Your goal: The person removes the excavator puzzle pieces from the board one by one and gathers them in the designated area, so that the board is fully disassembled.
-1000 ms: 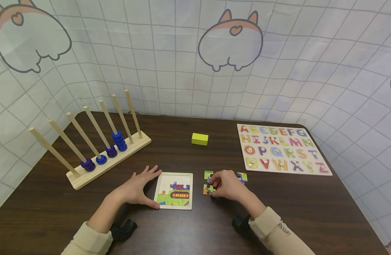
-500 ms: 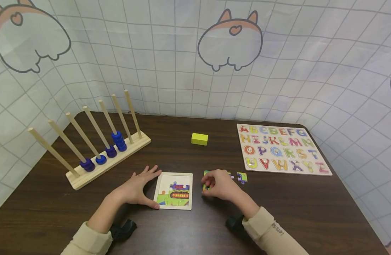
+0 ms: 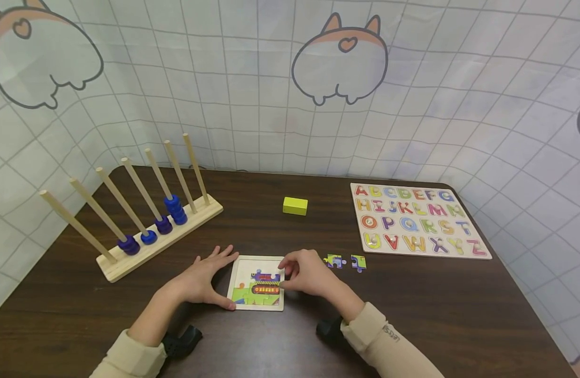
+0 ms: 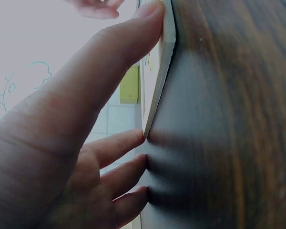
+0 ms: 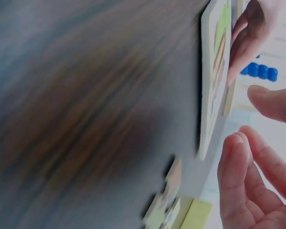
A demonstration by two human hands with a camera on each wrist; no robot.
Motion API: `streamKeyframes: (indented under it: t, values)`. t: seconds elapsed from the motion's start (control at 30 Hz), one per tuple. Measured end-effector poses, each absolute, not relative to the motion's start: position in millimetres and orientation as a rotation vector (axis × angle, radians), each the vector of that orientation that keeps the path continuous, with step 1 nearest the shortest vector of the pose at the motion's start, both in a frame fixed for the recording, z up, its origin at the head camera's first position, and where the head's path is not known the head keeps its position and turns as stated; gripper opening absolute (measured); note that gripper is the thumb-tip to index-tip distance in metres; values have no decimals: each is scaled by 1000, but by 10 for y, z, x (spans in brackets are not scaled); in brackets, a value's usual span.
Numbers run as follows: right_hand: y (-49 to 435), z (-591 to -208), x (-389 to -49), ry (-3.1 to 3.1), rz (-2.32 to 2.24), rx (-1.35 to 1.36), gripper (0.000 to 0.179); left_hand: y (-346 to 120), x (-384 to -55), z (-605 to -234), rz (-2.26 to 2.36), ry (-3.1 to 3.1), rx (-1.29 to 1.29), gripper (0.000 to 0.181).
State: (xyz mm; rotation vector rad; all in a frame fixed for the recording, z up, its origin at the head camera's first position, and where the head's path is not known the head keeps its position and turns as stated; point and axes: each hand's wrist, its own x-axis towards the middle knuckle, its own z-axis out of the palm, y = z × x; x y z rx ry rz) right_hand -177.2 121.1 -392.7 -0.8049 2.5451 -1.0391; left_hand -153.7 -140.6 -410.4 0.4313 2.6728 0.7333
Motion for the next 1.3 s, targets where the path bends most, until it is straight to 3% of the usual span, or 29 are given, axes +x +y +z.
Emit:
streamKeyframes:
  t: [1.3]
  values:
    - [710,-3951,-1772,2533,-815,-708,39,-1416,-1546,-4106,727,2668,447,106]
